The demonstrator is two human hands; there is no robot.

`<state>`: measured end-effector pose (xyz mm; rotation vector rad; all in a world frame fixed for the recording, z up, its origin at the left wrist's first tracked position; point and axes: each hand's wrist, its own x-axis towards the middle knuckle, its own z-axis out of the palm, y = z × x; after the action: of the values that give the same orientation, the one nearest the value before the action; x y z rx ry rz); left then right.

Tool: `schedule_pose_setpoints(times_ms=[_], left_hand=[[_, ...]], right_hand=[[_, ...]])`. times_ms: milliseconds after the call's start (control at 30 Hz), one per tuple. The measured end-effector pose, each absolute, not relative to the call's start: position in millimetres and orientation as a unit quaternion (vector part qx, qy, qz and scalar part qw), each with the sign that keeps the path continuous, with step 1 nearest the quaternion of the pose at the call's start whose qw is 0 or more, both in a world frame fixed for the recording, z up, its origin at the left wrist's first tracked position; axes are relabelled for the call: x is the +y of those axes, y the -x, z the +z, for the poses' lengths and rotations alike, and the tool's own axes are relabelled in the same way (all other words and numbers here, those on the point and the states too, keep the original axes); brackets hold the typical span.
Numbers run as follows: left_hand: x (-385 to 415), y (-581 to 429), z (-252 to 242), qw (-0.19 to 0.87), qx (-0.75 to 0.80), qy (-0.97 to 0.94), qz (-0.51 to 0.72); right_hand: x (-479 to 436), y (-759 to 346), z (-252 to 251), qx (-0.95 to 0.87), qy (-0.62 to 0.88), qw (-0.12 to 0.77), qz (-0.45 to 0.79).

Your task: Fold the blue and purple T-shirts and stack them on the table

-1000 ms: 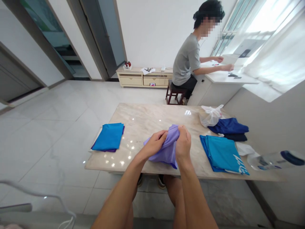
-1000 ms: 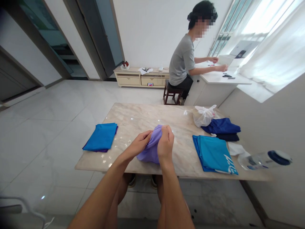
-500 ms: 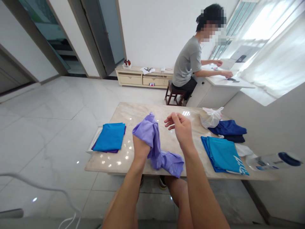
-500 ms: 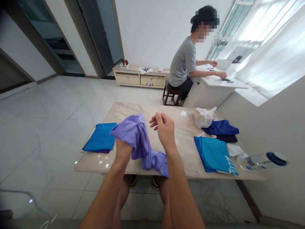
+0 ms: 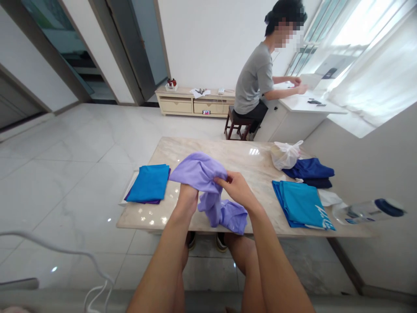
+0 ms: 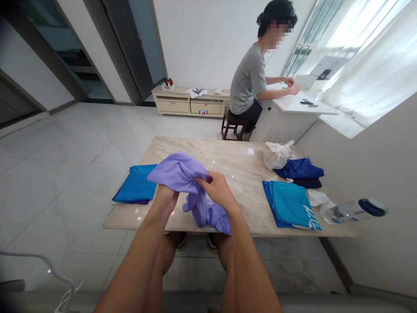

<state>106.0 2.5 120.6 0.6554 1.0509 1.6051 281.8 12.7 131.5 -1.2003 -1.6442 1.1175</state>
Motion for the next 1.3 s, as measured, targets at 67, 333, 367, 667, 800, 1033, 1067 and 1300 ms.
schedule_pose_setpoints(times_ms=[67, 333, 367, 667, 800, 1033, 1067, 1300], left_hand=[[5.6, -110.5, 121.8, 0.54, 0.485, -0.291, 0.624], [-1.2, -148.4, 118.8, 0.424, 0.536, -0.618, 0.388], [-2.7, -151.6, 117.4, 0.376, 0.552, -0.651, 0.361], [9.5, -156.8, 112.5, 0.418, 0.506, -0.528, 0.539], [14.0, -150.2, 118.8, 0.426, 0.496, -0.431, 0.622], [15.3, -133.9, 125.5, 0.358, 0.509, -0.362, 0.694], [15.5, -131.9, 125.6, 0.362, 0.502, -0.355, 0.7], [11.5, -126.3, 127.4, 0.371, 0.478, -0.328, 0.726]], right_hand=[[17.0, -286.9, 126.0, -0.597, 0.531, 0.452, 0.397], [19.5, -301.1, 126.4, -0.492, 0.559, 0.548, 0.381], [19.3, -304.8, 127.6, -0.488, 0.557, 0.555, 0.378], [18.8, -333.6, 109.8, -0.531, 0.602, 0.487, 0.343], [15.5, -323.3, 100.9, -0.634, 0.518, 0.361, 0.448], [5.8, -306.9, 111.8, -0.627, 0.529, 0.322, 0.473], [4.2, -304.8, 112.0, -0.632, 0.539, 0.317, 0.458], [8.2, -292.2, 103.4, -0.689, 0.501, 0.297, 0.431]])
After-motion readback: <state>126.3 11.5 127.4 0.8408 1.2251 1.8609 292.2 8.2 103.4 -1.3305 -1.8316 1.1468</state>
